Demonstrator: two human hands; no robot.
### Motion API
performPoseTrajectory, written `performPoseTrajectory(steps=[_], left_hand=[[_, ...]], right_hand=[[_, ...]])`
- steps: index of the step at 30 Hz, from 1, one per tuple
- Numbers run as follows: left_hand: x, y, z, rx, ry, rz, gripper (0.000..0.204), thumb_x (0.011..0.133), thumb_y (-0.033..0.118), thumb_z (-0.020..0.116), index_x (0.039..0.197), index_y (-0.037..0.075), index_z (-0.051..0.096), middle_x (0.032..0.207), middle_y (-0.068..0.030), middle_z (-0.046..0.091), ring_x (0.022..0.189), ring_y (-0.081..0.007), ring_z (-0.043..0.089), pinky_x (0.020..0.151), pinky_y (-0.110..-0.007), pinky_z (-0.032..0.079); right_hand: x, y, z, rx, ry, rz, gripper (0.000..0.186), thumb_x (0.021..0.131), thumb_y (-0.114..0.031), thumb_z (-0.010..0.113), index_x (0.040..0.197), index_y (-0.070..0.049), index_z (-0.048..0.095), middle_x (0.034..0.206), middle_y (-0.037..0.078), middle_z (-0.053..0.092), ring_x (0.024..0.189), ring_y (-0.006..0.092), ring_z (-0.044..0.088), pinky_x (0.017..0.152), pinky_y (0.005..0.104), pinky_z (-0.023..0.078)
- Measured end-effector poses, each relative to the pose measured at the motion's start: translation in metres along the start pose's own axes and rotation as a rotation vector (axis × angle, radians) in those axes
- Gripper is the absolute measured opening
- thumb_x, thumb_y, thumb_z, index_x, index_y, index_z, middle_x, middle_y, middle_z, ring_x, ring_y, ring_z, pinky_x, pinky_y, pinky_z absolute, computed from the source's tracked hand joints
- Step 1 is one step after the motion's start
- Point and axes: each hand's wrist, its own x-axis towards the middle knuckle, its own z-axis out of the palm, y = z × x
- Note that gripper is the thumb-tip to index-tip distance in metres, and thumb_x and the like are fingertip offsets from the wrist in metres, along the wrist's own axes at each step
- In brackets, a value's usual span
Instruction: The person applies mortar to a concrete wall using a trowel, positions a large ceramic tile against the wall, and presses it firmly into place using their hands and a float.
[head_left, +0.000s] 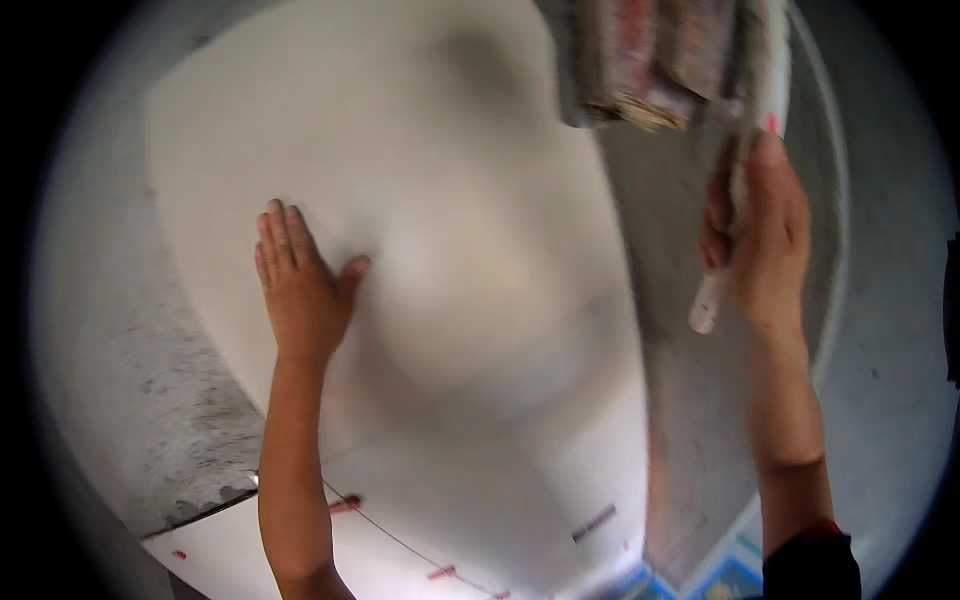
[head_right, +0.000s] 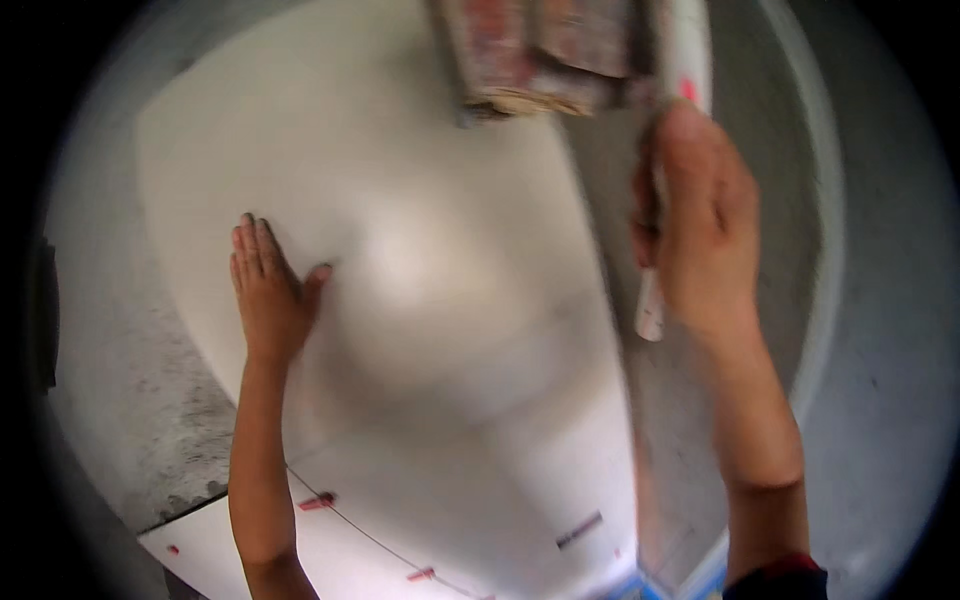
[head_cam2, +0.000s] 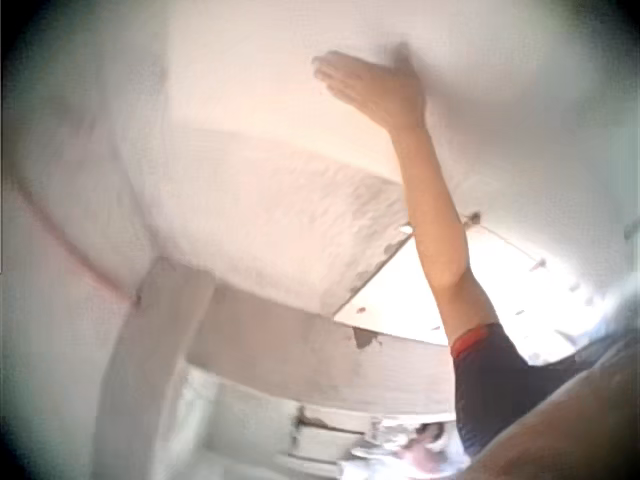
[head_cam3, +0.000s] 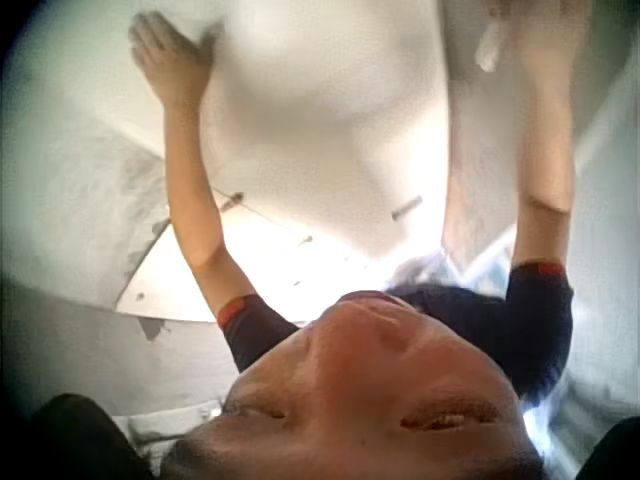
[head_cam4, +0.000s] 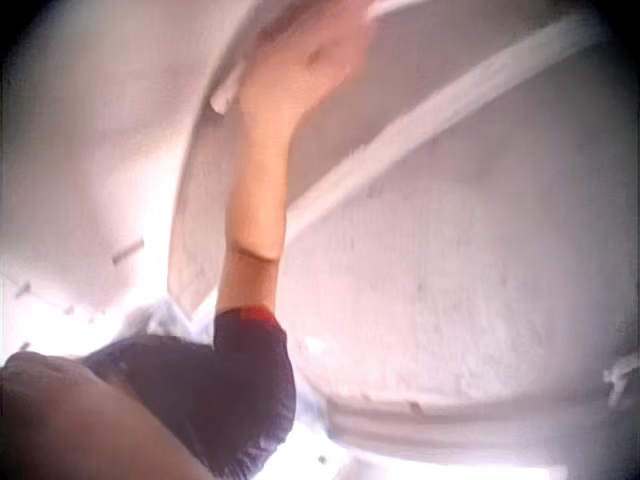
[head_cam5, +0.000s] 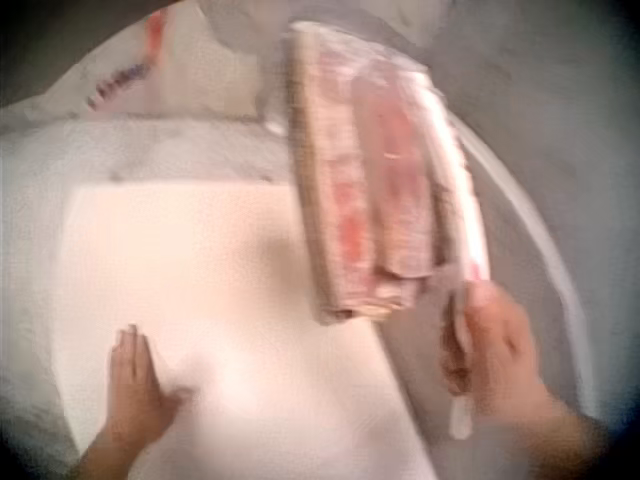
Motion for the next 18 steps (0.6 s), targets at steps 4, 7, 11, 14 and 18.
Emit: performPoseTrajectory(steps=[4,7,11,14,18], left_hand=[[0.027,-0.062,-0.019,0.089,0.115,-0.005,0.079,0.087,0.042,0.060,0.141,-0.007,0.029,0.148,-0.0247,0.026,0.139,-0.0389,0.023,0.113,-0.046,0.021],[0.031,-0.060,-0.032,0.073,0.080,-0.014,0.073,0.092,0.043,0.052,0.141,-0.006,0.029,0.150,-0.0214,0.024,0.139,-0.0374,0.022,0.114,-0.043,0.021],[0.032,-0.067,-0.024,0.066,0.096,0.002,0.071,0.092,0.041,0.052,0.141,-0.006,0.029,0.150,-0.0209,0.026,0.139,-0.0368,0.023,0.113,-0.043,0.021],[0.030,-0.077,-0.022,0.018,0.084,-0.010,0.068,0.093,0.039,0.051,0.141,-0.005,0.030,0.150,-0.0205,0.026,0.139,-0.0359,0.024,0.114,-0.041,0.021],[0.029,-0.079,-0.022,-0.021,0.082,-0.001,0.063,0.094,0.034,0.050,0.141,-0.005,0.031,0.149,-0.0197,0.028,0.139,-0.0346,0.025,0.114,-0.038,0.022]], right_hand=[[0.035,-0.004,0.057,-0.024,-0.039,-0.202,0.048,0.099,-0.050,0.033,0.079,-0.009,0.048,0.057,0.000,0.043,0.040,0.0081,0.040,0.036,0.0240,0.034],[0.058,0.013,0.122,-0.208,-0.089,-0.227,0.050,0.098,-0.053,0.035,0.076,-0.009,0.048,0.056,-0.001,0.044,0.041,0.0098,0.043,0.037,0.0277,0.036],[0.100,0.026,0.201,-0.518,-0.469,0.056,0.057,0.094,-0.056,0.042,0.087,-0.001,0.056,0.058,0.001,0.046,0.043,0.0119,0.045,0.037,0.0308,0.038],[0.101,-0.020,0.205,-0.228,-0.644,0.035,0.059,0.092,-0.057,0.048,0.091,0.001,0.057,0.060,0.001,0.046,0.044,0.0105,0.043,0.037,0.0295,0.037],[0.068,-0.063,0.186,-0.213,-0.494,-0.118,0.058,0.091,-0.059,0.048,0.088,-0.001,0.054,0.061,0.000,0.045,0.044,0.0088,0.040,0.036,0.0264,0.036]])
